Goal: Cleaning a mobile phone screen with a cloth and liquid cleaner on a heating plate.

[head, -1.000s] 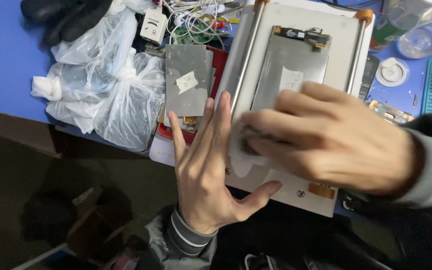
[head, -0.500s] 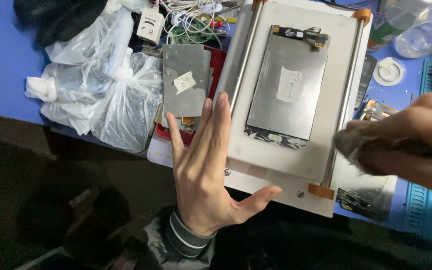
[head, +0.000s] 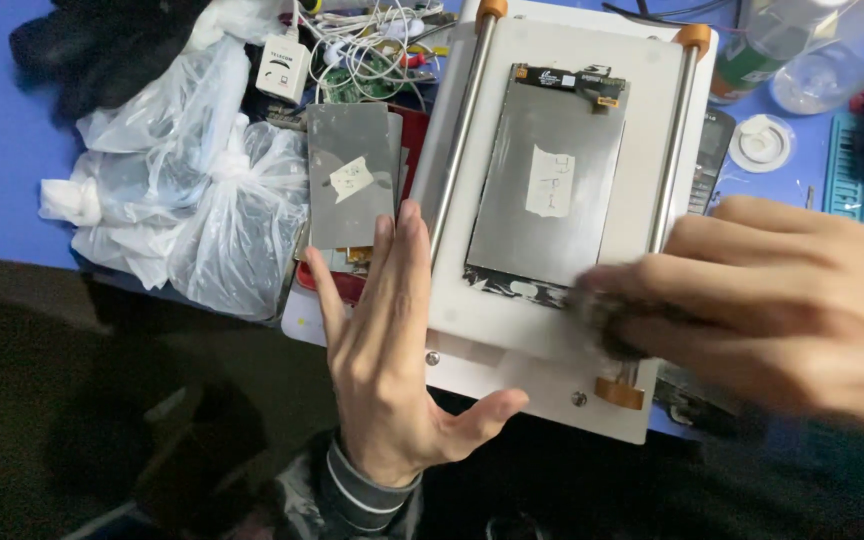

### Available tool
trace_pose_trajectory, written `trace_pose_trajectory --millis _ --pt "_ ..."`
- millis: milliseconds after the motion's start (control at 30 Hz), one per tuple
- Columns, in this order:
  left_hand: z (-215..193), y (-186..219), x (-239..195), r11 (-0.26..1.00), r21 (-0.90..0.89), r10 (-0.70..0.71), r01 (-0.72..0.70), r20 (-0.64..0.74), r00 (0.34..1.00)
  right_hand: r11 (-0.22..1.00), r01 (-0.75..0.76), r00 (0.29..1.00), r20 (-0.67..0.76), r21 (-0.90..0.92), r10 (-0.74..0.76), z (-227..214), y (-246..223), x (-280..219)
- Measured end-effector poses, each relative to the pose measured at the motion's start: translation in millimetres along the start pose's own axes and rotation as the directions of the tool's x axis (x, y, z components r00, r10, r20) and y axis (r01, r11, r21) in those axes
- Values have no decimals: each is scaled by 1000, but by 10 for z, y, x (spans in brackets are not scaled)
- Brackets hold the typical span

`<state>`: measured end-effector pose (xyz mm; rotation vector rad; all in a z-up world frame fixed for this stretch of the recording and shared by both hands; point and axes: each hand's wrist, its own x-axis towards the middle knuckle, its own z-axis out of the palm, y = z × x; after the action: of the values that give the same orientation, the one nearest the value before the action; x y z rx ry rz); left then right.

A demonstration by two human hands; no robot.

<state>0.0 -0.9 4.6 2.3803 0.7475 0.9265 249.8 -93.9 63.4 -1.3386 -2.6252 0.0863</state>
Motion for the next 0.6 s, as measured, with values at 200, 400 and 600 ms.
trace_pose_trajectory --millis 200,400,600 --pt "55 17 12 982 189 -13 7 30 999 783 -592 803 57 192 593 247 234 -739" --pt "151 270 219 941 210 287 -267 -72 955 873 -374 904 -86 311 418 184 308 -506" --pt "151 354 285 958 108 272 -267 -32 962 947 -178 954 -189 266 232 66 380 -133"
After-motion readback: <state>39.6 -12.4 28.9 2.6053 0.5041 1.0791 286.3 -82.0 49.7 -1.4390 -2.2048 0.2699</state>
